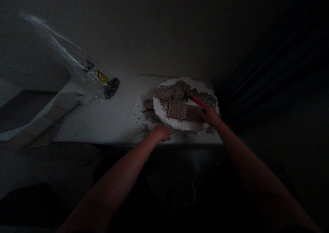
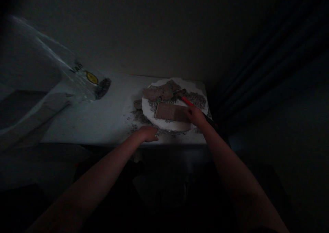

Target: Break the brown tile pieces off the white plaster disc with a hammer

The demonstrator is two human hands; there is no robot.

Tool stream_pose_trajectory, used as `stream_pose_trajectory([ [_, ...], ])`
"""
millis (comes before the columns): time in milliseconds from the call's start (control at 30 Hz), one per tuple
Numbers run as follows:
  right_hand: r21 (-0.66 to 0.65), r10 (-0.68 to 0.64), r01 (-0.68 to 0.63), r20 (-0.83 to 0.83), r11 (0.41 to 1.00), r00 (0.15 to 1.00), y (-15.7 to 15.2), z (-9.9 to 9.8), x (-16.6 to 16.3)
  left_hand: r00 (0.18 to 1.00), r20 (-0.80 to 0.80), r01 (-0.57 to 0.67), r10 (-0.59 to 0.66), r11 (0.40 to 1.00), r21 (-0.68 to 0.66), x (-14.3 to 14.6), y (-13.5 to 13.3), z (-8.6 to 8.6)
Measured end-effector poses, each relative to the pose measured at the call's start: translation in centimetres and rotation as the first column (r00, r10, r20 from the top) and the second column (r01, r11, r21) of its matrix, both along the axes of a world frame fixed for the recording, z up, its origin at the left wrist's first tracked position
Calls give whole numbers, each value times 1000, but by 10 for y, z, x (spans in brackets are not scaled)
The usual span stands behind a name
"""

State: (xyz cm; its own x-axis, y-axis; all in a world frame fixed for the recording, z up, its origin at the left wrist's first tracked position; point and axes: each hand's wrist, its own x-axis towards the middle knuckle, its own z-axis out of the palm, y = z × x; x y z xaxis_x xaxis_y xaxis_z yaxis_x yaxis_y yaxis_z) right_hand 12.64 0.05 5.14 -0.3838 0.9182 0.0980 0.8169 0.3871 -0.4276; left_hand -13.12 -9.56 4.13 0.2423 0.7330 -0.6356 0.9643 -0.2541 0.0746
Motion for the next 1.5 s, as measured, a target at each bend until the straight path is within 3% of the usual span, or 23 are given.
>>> stream_pose_trajectory([
  [100, -45, 82, -82, -14, 996, 997, 1, -1, 0, 1000, 2, -9, 9, 1000, -13, 1, 1, -1],
  [233, -61, 254, -249, 96, 967, 962, -3, 1, -5, 1000, 9, -7, 7, 1000, -5, 1, 0, -3],
  [367, -53, 312, -308, 178, 950, 933, -7, 4, -8, 1000, 10, 4, -4, 1000, -3, 2, 0, -3],
  [633, -34, 283, -309, 507, 950, 814, -20, 18, -19, 1000, 7, 17, -17, 1000, -18, 3, -1, 3],
  [767, -39, 186, -199, 566, 979, 803, -31, 18, -33, 1000, 14, 9, -9, 1000, -18, 3, -1, 2],
  [867, 9, 35, -49, 554, 999, 831, -40, 14, -44, 999, 29, 13, -13, 1000, 1, 4, -1, -2],
  [967, 8, -27, 26, 525, 1000, 851, -41, 10, -48, 999, 40, -6, 7, 1000, -6, 5, 0, -5],
  [1200, -83, 83, -56, 369, 995, 926, -16, 8, -33, 1000, 21, -4, 5, 1000, -29, 6, 1, -7],
  [1500, -125, 105, -69, 307, 990, 946, -3, 2, -30, 999, 21, 40, -40, 999, -3, 6, -1, -1],
])
